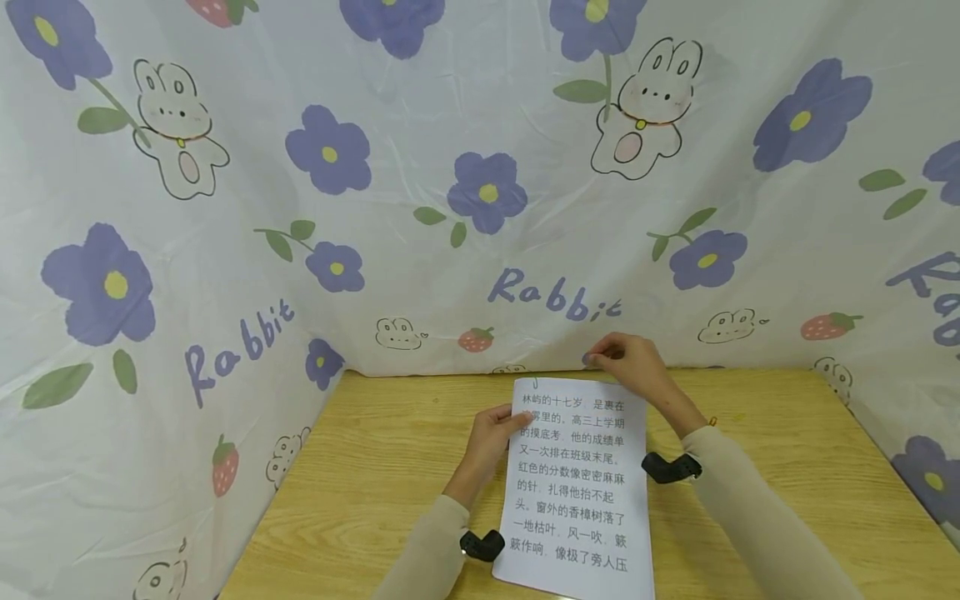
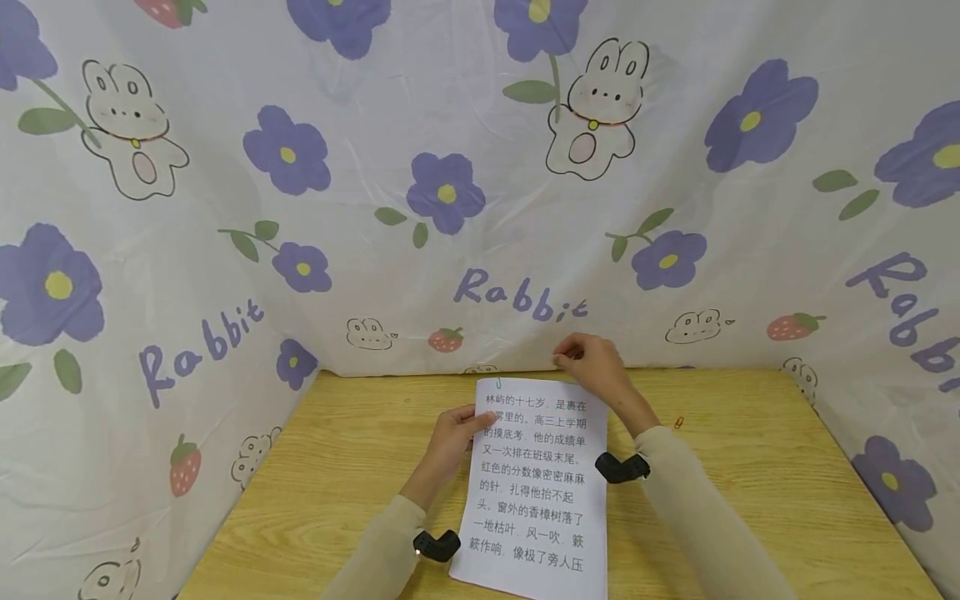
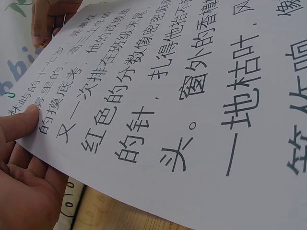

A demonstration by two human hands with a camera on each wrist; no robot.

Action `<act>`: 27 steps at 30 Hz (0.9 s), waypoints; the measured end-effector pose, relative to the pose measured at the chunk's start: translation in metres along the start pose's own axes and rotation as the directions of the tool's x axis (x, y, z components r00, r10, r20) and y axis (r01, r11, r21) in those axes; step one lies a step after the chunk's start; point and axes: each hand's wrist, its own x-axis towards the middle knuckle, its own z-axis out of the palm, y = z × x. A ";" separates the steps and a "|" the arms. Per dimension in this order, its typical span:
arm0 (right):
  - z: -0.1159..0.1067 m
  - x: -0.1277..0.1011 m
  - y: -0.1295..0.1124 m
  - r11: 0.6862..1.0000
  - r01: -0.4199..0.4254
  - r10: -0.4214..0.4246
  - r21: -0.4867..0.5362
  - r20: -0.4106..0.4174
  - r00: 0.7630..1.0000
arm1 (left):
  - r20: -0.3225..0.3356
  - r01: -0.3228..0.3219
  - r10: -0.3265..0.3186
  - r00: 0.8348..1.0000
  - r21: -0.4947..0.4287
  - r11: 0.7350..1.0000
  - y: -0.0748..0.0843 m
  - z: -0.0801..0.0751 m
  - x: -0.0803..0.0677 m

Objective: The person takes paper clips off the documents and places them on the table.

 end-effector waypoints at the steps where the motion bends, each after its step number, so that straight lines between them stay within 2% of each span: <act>1: -0.001 0.000 0.002 1.000 -0.001 0.001 -0.004 -0.005 1.000 | 0.000 0.003 -0.003 1.000 0.001 1.000 0.000 0.000 0.000; 27: -0.045 -0.017 0.044 0.995 -0.094 0.093 -0.040 -0.028 0.995 | 0.011 -0.007 0.007 1.000 -0.008 1.000 -0.002 -0.001 0.001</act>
